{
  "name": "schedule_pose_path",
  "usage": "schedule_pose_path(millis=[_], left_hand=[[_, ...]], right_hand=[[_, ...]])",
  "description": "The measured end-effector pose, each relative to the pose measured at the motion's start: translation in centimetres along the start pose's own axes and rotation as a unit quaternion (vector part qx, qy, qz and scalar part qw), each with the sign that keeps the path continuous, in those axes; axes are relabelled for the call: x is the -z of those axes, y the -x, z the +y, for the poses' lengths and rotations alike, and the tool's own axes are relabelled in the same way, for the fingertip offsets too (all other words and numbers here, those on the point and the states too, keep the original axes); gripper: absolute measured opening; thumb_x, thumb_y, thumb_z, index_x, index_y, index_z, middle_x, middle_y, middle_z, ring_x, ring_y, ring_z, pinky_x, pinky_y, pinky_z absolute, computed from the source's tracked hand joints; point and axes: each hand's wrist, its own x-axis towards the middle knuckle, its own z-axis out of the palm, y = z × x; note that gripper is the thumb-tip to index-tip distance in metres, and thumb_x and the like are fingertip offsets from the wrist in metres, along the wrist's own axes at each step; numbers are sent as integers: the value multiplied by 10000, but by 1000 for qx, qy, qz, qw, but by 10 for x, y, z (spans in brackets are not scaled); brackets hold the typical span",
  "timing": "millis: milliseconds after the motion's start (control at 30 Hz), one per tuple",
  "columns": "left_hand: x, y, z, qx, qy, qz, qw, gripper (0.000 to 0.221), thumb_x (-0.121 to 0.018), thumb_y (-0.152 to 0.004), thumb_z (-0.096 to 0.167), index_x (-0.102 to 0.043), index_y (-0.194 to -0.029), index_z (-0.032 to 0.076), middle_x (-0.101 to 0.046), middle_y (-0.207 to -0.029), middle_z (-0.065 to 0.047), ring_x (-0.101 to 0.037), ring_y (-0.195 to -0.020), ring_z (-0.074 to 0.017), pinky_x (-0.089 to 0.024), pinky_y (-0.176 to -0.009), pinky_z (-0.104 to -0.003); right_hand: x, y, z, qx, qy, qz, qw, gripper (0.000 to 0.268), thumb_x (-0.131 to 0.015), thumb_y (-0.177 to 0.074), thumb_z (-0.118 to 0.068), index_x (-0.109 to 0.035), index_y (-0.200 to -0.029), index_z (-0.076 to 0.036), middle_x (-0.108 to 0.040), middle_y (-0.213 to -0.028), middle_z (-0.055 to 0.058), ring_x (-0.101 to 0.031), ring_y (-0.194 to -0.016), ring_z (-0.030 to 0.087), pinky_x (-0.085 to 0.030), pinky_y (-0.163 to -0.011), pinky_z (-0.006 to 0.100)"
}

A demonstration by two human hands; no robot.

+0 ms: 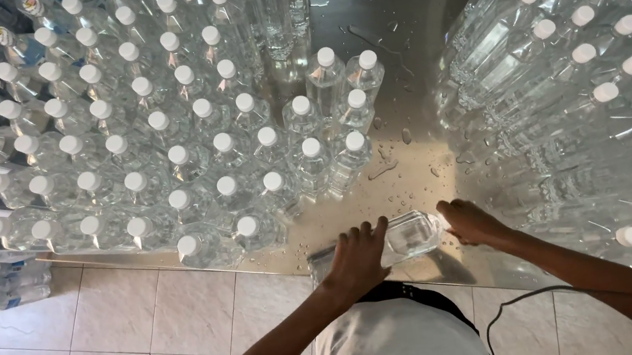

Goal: Inspecting and organizing filled water bottles on a metal table

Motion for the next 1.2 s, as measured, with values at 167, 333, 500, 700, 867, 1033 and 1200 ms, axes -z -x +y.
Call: schedule_pose_path(millis=[167,333,500,700,867,1033,1200], left_hand=[[-25,-6,-27,-65,-128,218,965,1091,-950,-733,414,-392,-1640,178,-647,-1221,-135,-737,-1072,-367,-602,-944,-517],[-32,-9,-36,11,169,428,888,994,-992,-645,236,-591,-1547,121,-724,-1244,-192,-733,-1130,-427,-612,-997,-576],[-16,3,-16,154,375,489,772,944,-843,-762,-13,-426,-1605,67,-424,-1570,-270,-531,-1425,-474,-531,-1164,-560],[-46,-17,-65,208,737,365,529,845,-597,-1000,8,-151,-1715,70,-585,-1552,-263,-669,-1287,-284,-559,-1019,-396],[3,-22,-20,285,688,405,531,765,-735,-980,103,-381,-1657,52,-620,-1564,-128,-666,-1375,-347,-656,-1079,-379],[-17,-40,-28,80,753,509,410,861,-727,-1016,-60,-262,-1734,44,-573,-913,39,-584,-752,-25,-593,-637,-158],[-17,-7,23,201,661,381,615,777,-746,-911,119,-351,-1575,31,-558,-1406,-154,-650,-1160,-294,-653,-918,-355]], right_hand=[[112,53,-191,-170,-183,-86,964,551,-464,-1069,-448,-734,-1092,31,-705,-615,228,-702,-458,332,-509,-382,385],[101,59,-257,153,-178,115,965,301,-721,-1033,-267,-666,-1231,-47,-779,-1006,300,-745,-730,434,-575,-652,545],[63,28,-328,252,-111,197,941,294,-732,-1029,-327,-699,-1201,-90,-783,-944,127,-725,-662,260,-612,-555,403],[100,20,-313,291,-95,236,922,399,-651,-1108,-284,-580,-1417,-42,-689,-1135,150,-680,-760,205,-624,-685,364],[217,21,-184,69,42,339,937,152,-682,-1078,-191,-758,-1180,-108,-710,-1172,113,-720,-935,206,-662,-720,300],[296,16,-46,-265,131,365,883,539,-596,-1139,-480,-605,-1364,10,-433,-1540,330,-658,-1097,565,-525,-865,694],[262,-4,-21,-257,145,300,907,595,-556,-1132,-518,-520,-1396,15,-746,-1135,323,-711,-1040,592,-534,-837,666]])
